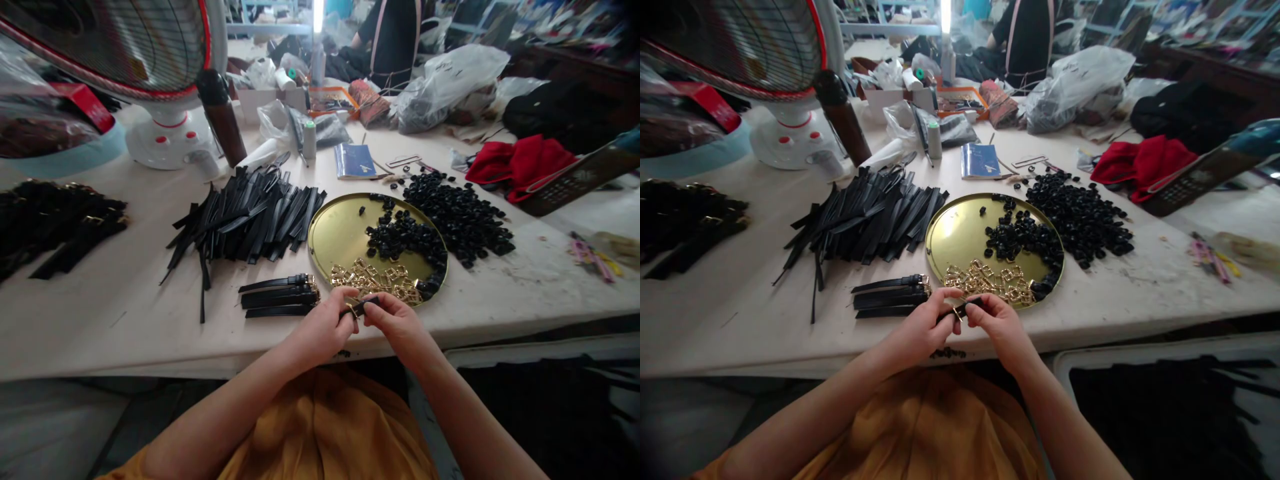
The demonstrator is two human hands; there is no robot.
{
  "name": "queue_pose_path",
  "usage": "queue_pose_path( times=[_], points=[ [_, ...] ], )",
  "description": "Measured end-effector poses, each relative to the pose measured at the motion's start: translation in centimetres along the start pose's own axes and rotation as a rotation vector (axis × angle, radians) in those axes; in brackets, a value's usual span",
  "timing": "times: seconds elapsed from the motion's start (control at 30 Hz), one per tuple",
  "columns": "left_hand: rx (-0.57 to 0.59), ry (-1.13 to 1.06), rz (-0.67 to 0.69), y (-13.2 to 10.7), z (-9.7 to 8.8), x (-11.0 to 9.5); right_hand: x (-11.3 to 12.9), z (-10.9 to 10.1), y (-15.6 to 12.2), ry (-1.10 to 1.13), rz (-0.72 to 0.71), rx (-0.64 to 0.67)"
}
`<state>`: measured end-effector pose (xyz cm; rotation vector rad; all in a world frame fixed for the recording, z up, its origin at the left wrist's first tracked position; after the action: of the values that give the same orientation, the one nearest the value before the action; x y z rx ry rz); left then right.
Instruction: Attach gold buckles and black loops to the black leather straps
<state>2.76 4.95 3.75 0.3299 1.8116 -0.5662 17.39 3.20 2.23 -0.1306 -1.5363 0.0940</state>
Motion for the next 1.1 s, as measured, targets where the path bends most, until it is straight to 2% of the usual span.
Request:
queue_pose_path(
  times=[0.13, 0.27, 0.33, 0.4, 0.57, 0.73, 0.9, 0.97, 1.1],
  points=[
    [-0.010, -0.063, -0.034, -0.1, -0.4, 0.2, 0.1, 1.0, -0.9, 0.053, -0.012, 0.015],
    [0.004, -0.057, -0.071, -0.6, -0.6, 0.2, 0.0, 1.0, -1.6, 0.352, 0.072, -0.050],
    [-0.022, -0.012, -0.064, -1.0, -0.6, 0.1, -0.3, 1.1, -1.9, 0.425, 0.119, -0.054],
    [-0.061, 0.058, -0.052, -1.3, -0.5, 0.1, -0.6, 1.4, -2.3, 0.460, 0.174, -0.019],
    [-0.130, 0.293, -0.084, -1.9, -0.3, 0.6, -1.5, 2.2, -3.5, 0.502, 0.298, 0.188],
    [-0.139, 0.470, -0.123, -2.6, -0.2, 0.6, -2.1, 2.3, -4.2, 0.547, 0.270, 0.148],
    [-0.143, 0.502, -0.096, -3.2, 0.2, 0.8, -2.3, 2.4, -4.9, 0.567, 0.267, 0.157],
    [-0.109, 0.468, -0.082, -3.4, 0.1, 1.1, -2.4, 2.2, -5.0, 0.534, 0.246, 0.139],
    [0.018, 0.421, -0.057, -3.6, -0.7, 1.5, -2.5, 1.3, -5.0, 0.360, 0.155, 0.011]
  ],
)
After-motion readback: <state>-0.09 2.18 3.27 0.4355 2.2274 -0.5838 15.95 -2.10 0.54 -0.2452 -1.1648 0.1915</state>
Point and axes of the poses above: each hand's wrist, its own y-axis towards the middle knuckle, its own z-axis out of the palm, x = y × z, the point moved 2 cm from there along y, towards the middle knuckle, and after that the axes turned 7 degrees about -z, right-handed, at the moved point
